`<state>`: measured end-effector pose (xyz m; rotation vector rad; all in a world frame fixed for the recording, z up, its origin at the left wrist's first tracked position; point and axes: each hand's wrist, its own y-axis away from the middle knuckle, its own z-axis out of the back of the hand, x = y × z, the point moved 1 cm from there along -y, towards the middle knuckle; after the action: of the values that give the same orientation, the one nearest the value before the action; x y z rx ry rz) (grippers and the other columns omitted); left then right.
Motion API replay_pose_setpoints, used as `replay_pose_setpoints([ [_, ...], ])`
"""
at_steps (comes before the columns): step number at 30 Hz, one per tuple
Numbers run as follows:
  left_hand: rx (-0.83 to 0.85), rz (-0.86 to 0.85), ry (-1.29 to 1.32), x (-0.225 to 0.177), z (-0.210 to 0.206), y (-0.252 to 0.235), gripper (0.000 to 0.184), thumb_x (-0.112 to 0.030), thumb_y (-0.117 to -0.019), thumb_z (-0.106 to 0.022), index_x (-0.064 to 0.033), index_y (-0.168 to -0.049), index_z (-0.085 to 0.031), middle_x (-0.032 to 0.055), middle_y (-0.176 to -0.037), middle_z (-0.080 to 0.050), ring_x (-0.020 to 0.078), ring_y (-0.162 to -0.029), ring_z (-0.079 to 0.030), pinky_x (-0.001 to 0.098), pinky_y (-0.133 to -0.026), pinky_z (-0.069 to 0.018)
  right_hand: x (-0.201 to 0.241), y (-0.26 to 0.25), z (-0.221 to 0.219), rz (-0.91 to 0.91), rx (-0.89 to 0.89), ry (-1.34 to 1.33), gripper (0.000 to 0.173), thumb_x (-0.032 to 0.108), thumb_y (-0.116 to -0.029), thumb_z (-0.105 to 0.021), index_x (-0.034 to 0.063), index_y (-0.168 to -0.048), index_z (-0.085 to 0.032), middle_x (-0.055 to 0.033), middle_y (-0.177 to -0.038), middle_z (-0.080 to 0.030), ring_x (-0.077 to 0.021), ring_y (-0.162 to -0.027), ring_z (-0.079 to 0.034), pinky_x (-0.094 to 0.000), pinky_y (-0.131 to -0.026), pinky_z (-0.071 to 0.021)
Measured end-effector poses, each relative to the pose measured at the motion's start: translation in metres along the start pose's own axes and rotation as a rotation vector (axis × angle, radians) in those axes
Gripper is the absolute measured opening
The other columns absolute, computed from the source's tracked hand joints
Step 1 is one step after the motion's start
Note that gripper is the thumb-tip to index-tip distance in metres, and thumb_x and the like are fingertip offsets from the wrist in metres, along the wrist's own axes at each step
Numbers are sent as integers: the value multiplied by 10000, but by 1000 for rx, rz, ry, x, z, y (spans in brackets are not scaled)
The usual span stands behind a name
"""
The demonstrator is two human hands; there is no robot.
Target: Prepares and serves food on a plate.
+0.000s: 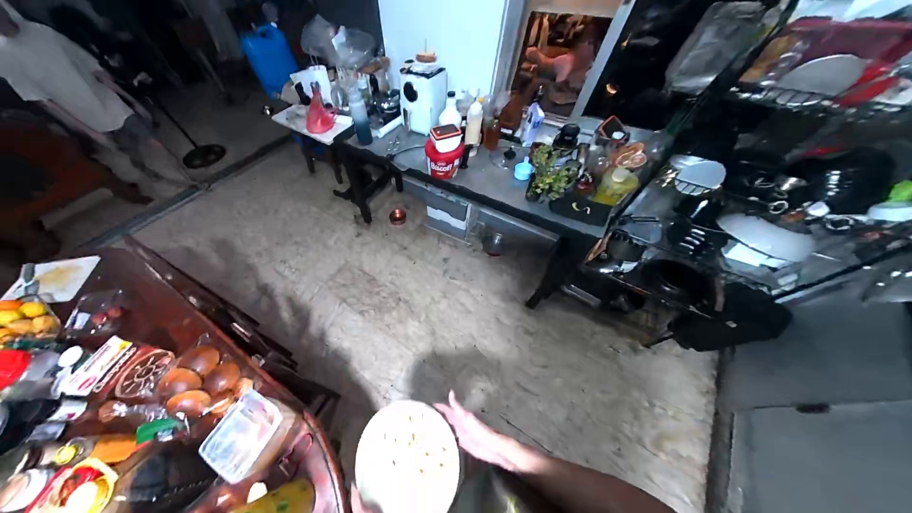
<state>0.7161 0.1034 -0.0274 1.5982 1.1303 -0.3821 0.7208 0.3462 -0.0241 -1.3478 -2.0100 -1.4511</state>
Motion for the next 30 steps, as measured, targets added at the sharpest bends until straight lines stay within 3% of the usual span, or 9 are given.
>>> replay_pose_setpoints([
  [3, 63, 86, 77, -9, -94, -18, 560, -489, -1110, -240, -121, -1432, -512, 119, -1227, -692, 233, -1086, -690, 483, -887, -593, 60, -1, 43, 130, -96, -167, 719, 587, -1091, -130, 120, -1509, -484, -105, -1393, -644, -234, -1257, -631, -479, -1053, -536],
  [6, 206, 192, 241, -16, -187, -37, 530, -450, -1113, -245, -113, -1393, -543, 132, -1214, -699, 265, -1103, -691, 509, -910, -586, 100, -12, 74, 197, -262, -572, 547, 450, -1124, -223, 88, -1339, -572, -139, -1142, -721, -246, -1035, -710, -464, -877, -608],
  [8, 250, 259, 286, -7, -249, -57, 515, -431, -1107, -230, -105, -1338, -555, 129, -1175, -700, 261, -1078, -691, 502, -896, -583, 133, -22, 101, 285, -283, -758, 557, 462, -1113, -198, 103, -1309, -577, -140, -1117, -720, -246, -1013, -710, -469, -851, -609],
  [14, 363, 365, 278, 23, -389, -129, 629, -541, -1080, -138, -134, -1303, -561, 111, -1140, -710, 251, -1050, -696, 485, -850, -599, 237, -63, 168, 391, -375, -881, 614, 509, -1100, -143, 113, -1257, -584, -122, -1052, -721, -232, -967, -712, -448, -814, -610],
  [16, 395, 339, 219, 29, -434, -150, 685, -582, -1074, -94, -143, -1348, -543, 98, -1168, -700, 230, -1069, -681, 472, -877, -589, 265, -82, 193, 459, -342, -854, 632, 495, -1101, -102, 118, -1268, -580, -109, -1062, -731, -211, -980, -717, -426, -826, -617],
  [21, 462, 516, 117, 35, -537, -204, 783, -681, -1025, -33, -158, -1295, -548, 66, -1070, -721, 191, -970, -701, 430, -799, -605, 363, -125, 239, 469, -565, -846, 569, 488, -1110, -174, 116, -1238, -585, -91, -992, -720, -189, -893, -713, -406, -758, -618],
  [26, 569, 474, -15, 35, -639, -267, 731, -600, -1063, -37, -137, -1350, -524, 91, -1125, -705, 190, -1014, -683, 422, -842, -591, 457, -170, 302, 532, -827, -508, 410, 283, -1128, -344, 45, -1351, -592, -126, -1167, -709, -199, -1036, -701, -412, -887, -602],
  [28, 577, 458, -77, 31, -687, -284, 698, -556, -1081, -36, -128, -1366, -507, 95, -1137, -699, 191, -1017, -680, 426, -842, -592, 489, -183, 334, 611, -830, -331, 396, 231, -1115, -380, 43, -1409, -569, -123, -1263, -691, -183, -1115, -685, -398, -960, -588],
  [30, 584, 517, -77, 32, -733, -301, 697, -565, -1079, -46, -121, -1394, -482, 106, -1168, -677, 204, -1037, -664, 435, -858, -578, 518, -196, 364, 650, -816, -256, 375, 220, -1110, -411, 32, -1388, -578, -122, -1253, -695, -184, -1109, -687, -393, -960, -591],
])
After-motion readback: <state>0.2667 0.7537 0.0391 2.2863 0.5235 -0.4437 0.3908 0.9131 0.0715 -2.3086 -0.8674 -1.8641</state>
